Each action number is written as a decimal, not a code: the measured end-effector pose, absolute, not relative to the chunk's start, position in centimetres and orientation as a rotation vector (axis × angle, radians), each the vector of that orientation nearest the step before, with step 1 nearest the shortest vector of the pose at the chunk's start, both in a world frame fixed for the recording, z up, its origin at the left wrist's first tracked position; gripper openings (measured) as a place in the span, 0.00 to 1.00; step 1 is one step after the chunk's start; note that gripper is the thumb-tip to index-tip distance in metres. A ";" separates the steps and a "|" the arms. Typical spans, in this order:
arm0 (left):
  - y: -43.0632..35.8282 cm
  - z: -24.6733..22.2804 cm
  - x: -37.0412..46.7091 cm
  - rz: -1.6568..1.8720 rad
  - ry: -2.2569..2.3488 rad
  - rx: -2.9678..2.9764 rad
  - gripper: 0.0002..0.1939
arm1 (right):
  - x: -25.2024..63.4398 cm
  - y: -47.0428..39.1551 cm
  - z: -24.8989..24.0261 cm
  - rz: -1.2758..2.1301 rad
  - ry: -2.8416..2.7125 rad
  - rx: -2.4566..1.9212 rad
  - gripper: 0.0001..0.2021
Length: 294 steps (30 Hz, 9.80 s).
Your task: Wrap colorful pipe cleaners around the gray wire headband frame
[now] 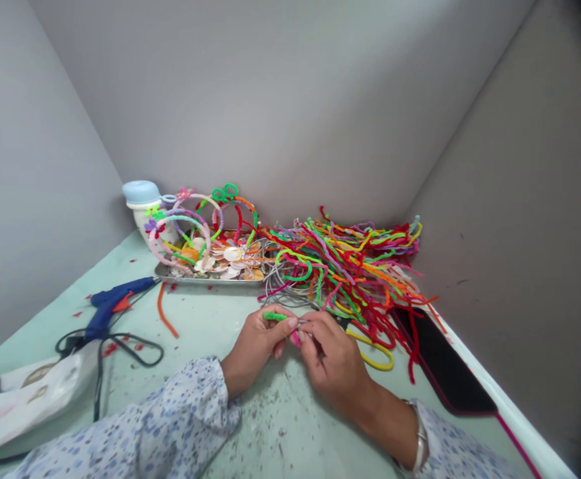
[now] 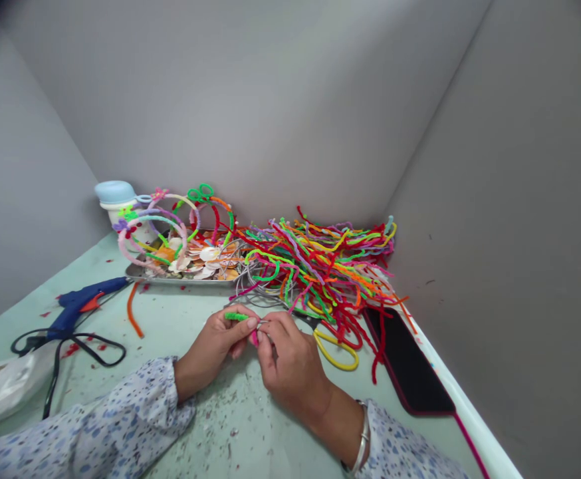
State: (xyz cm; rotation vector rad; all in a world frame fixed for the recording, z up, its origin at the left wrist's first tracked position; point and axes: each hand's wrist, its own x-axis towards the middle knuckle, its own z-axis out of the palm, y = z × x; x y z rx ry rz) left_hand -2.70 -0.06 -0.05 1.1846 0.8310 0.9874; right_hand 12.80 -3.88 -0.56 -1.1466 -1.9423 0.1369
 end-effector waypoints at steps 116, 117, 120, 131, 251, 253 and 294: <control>-0.3 0.3 -2.6 1.003 0.853 1.242 0.13 | 12.8 -3.6 -0.7 0.380 -1.831 -1.058 0.06; -0.2 0.3 -2.6 1.000 0.854 1.244 0.13 | 12.8 -3.6 -0.7 0.374 -1.833 -1.059 0.05; -0.1 0.1 -2.6 0.993 0.852 1.234 0.12 | 12.9 -3.7 -0.8 0.357 -1.857 -1.071 0.03; -0.1 0.3 -2.6 0.988 0.856 1.261 0.11 | 12.9 -3.8 -1.1 0.150 -1.867 -1.100 0.06; -0.1 0.3 -2.6 0.937 0.872 1.317 0.13 | 12.9 -3.7 -0.3 0.335 -1.749 -1.073 0.06; -0.1 0.4 -2.6 0.931 0.883 1.316 0.13 | 12.9 -3.7 -0.2 0.339 -1.750 -1.074 0.05; -0.2 0.5 -2.6 0.929 0.862 1.306 0.16 | 12.7 -3.7 0.2 0.369 -1.732 -1.119 0.07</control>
